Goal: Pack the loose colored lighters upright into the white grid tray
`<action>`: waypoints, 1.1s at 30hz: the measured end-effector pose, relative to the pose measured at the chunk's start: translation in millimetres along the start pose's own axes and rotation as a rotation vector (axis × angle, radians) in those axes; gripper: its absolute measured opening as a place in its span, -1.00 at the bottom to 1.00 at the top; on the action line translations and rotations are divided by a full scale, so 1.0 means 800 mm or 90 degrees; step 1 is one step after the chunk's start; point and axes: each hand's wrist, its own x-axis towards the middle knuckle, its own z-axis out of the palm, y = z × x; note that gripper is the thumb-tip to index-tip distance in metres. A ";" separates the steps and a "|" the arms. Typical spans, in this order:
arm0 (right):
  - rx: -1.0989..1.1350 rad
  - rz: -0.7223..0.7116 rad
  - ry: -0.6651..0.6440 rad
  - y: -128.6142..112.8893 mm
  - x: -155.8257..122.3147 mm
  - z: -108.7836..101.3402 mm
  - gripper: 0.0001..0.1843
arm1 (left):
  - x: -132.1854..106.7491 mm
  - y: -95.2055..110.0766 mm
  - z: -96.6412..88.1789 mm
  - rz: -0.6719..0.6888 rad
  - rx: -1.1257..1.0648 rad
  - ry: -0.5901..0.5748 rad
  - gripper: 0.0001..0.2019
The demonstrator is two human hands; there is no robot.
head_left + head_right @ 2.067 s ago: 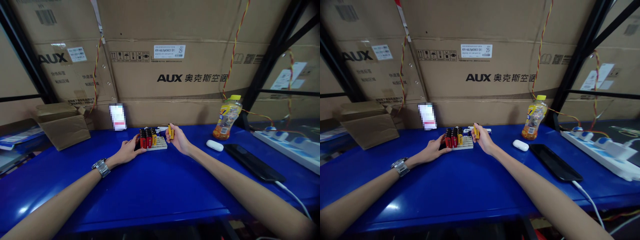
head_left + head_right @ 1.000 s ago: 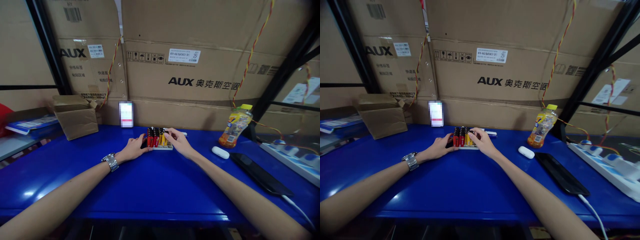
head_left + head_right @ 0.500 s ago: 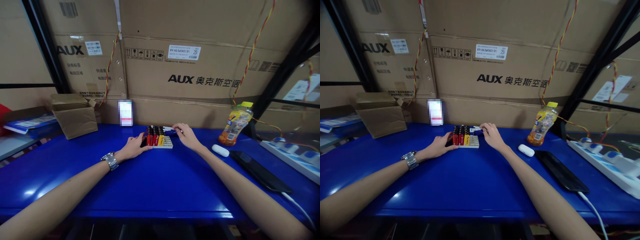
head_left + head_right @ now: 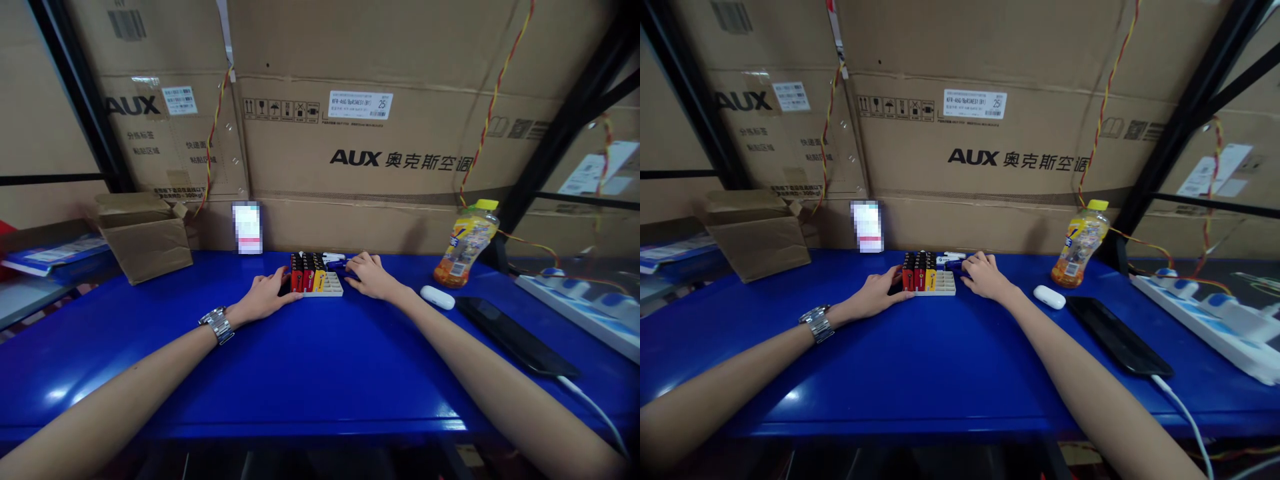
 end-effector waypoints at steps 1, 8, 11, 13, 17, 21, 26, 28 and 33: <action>0.009 0.002 -0.008 0.001 0.000 -0.001 -0.81 | 0.000 0.000 0.000 -0.001 0.000 0.001 -0.08; 0.379 0.120 0.155 0.003 0.002 0.007 -0.84 | 0.000 0.000 0.000 0.007 0.000 0.003 -0.10; 0.536 0.144 0.239 -0.002 0.007 0.013 -0.66 | -0.001 0.001 0.000 0.009 0.002 0.009 -0.11; 0.593 0.149 0.255 -0.006 0.010 0.015 -0.63 | -0.001 0.002 0.000 0.004 0.005 0.012 -0.10; 0.681 0.175 0.250 -0.016 0.013 0.015 -0.75 | -0.002 0.003 -0.002 0.003 0.010 0.005 -0.11; 0.818 0.213 0.181 -0.032 0.010 0.005 -0.73 | -0.001 0.002 -0.001 0.007 0.011 0.009 -0.11; 0.966 0.208 0.144 -0.046 0.004 -0.012 -0.78 | 0.001 -0.002 0.001 0.016 0.006 0.001 -0.10; 1.003 0.225 0.170 -0.048 0.003 -0.014 -0.82 | 0.001 -0.002 0.001 0.020 0.005 0.002 -0.11; 1.087 0.251 0.196 -0.051 0.003 -0.019 -0.80 | -0.001 0.003 -0.002 0.020 0.006 0.000 -0.12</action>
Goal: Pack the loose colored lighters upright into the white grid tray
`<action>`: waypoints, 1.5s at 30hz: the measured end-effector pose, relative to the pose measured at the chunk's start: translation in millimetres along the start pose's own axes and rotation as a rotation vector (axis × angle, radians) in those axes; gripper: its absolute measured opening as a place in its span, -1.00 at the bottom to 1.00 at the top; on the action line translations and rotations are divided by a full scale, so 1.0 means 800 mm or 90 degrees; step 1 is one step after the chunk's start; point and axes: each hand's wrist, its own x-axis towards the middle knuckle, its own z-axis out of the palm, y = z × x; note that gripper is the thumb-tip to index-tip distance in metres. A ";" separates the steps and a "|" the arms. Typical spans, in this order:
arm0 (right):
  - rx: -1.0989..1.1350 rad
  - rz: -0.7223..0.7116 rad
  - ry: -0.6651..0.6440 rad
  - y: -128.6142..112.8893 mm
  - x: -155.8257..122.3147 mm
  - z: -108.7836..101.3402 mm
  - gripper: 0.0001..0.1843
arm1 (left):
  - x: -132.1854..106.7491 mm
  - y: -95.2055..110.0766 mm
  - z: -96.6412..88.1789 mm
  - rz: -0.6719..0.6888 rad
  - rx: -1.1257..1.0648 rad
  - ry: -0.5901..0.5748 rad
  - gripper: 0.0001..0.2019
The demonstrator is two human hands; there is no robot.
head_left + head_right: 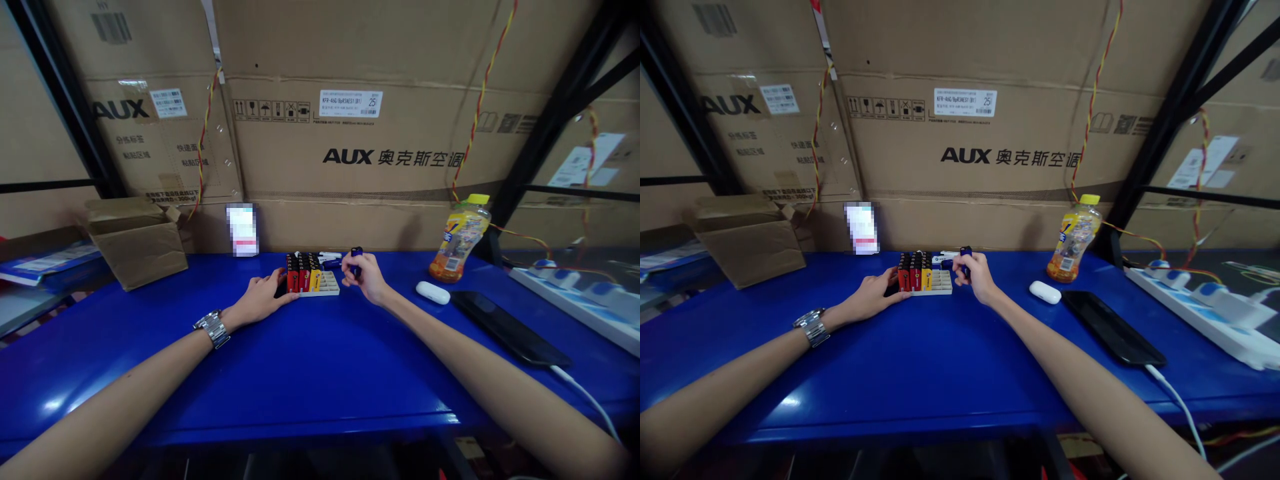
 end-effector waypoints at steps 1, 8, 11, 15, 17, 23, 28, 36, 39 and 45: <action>0.015 0.019 0.002 -0.002 -0.001 0.001 -0.69 | 0.000 0.001 -0.001 -0.002 0.001 -0.003 -0.12; 0.036 0.153 0.054 -0.011 -0.004 0.010 -0.47 | -0.002 0.005 -0.003 -0.007 -0.005 -0.005 -0.14; 0.028 0.187 0.082 -0.013 -0.006 0.013 -0.48 | -0.002 0.005 -0.003 -0.002 -0.003 0.002 -0.15; 0.011 0.211 0.100 -0.015 -0.007 0.016 -0.47 | -0.002 0.005 -0.005 -0.004 -0.004 0.004 -0.16; 0.005 0.207 0.103 -0.013 -0.005 0.015 -0.45 | -0.002 0.006 -0.005 -0.009 -0.020 -0.003 -0.14; -0.057 0.113 0.050 -0.008 -0.001 0.008 -0.49 | 0.006 0.001 -0.005 -0.021 -0.060 -0.030 -0.08; -0.251 -0.067 -0.002 -0.004 0.005 0.002 -0.67 | 0.007 -0.001 -0.012 -0.020 -0.130 -0.057 -0.06; -0.356 -0.162 -0.065 0.006 0.007 -0.003 -0.65 | 0.001 -0.002 -0.020 -0.005 -0.189 -0.078 0.04; -0.399 -0.167 -0.102 0.012 0.008 -0.001 -0.67 | 0.001 -0.002 -0.019 0.002 -0.186 -0.078 0.02; -0.581 -0.213 -0.159 0.001 0.013 -0.012 -0.71 | 0.001 -0.002 -0.018 -0.008 -0.181 -0.077 0.00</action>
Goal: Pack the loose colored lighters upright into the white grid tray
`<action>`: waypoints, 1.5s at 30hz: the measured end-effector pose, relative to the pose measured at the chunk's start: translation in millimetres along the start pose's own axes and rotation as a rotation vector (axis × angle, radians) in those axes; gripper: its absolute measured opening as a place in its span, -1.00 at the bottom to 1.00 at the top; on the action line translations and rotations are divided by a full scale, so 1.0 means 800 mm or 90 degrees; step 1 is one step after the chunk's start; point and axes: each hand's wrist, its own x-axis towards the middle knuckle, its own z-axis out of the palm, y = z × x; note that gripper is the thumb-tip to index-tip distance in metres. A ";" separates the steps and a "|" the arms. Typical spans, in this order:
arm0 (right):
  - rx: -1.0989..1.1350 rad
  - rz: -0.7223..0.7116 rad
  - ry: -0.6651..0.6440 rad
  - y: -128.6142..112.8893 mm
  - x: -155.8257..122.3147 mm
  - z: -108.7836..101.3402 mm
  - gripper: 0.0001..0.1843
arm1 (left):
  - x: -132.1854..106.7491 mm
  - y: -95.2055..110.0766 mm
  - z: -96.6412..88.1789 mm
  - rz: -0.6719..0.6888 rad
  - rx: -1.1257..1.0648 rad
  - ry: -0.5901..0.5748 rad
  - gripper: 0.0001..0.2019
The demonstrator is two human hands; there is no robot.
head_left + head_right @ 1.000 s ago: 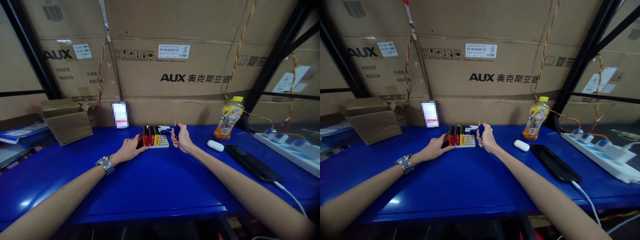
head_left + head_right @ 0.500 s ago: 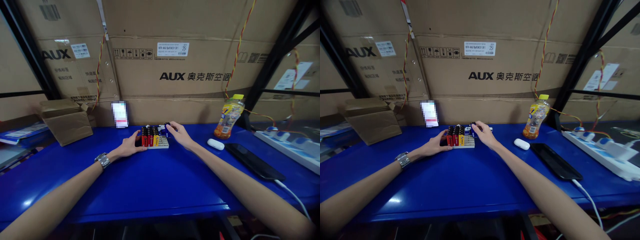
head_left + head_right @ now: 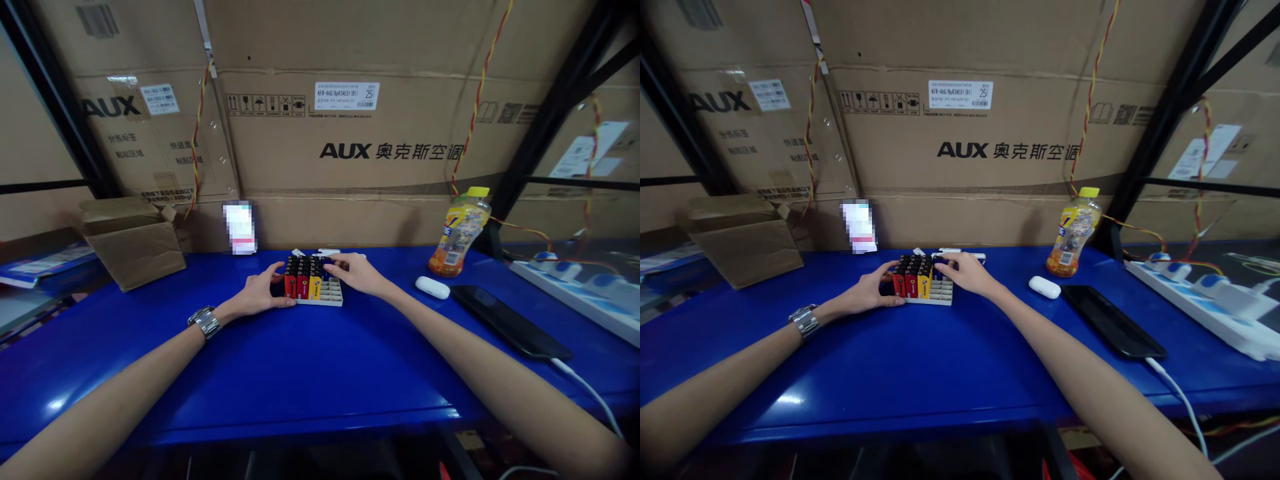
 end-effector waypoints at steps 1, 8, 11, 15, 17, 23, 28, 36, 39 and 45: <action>-0.028 0.005 0.004 0.003 0.000 -0.008 -0.70 | 0.000 0.001 0.000 -0.001 -0.006 0.002 0.00; -0.367 -0.002 -0.120 0.057 -0.015 -0.062 -0.49 | -0.003 0.010 -0.001 -0.012 -0.018 0.014 0.01; -0.434 0.036 -0.189 0.068 -0.021 -0.063 -0.37 | -0.003 0.011 0.000 -0.024 -0.001 0.019 0.00; -0.479 0.024 -0.204 0.056 -0.018 -0.056 -0.60 | -0.003 0.011 0.000 -0.023 0.007 0.022 -0.02; -0.477 0.017 -0.206 0.046 -0.015 -0.053 -0.70 | -0.003 0.011 0.000 -0.026 0.004 0.025 -0.02; -0.286 0.024 -0.086 0.024 -0.014 -0.040 -0.81 | -0.003 0.010 0.000 -0.031 -0.011 0.029 -0.02; -0.098 0.036 0.007 0.011 -0.015 -0.023 -0.81 | -0.003 0.010 0.001 -0.035 -0.014 0.032 -0.02; 0.141 0.093 0.099 0.001 -0.018 -0.006 -0.75 | -0.004 0.012 0.003 -0.027 -0.014 0.032 -0.03; 0.195 0.107 0.166 0.000 -0.015 -0.007 -0.72 | -0.004 0.013 0.002 -0.025 -0.011 0.033 -0.05; 0.453 0.232 0.246 -0.003 -0.012 -0.010 -0.55 | -0.005 0.016 0.001 -0.039 0.003 0.029 -0.03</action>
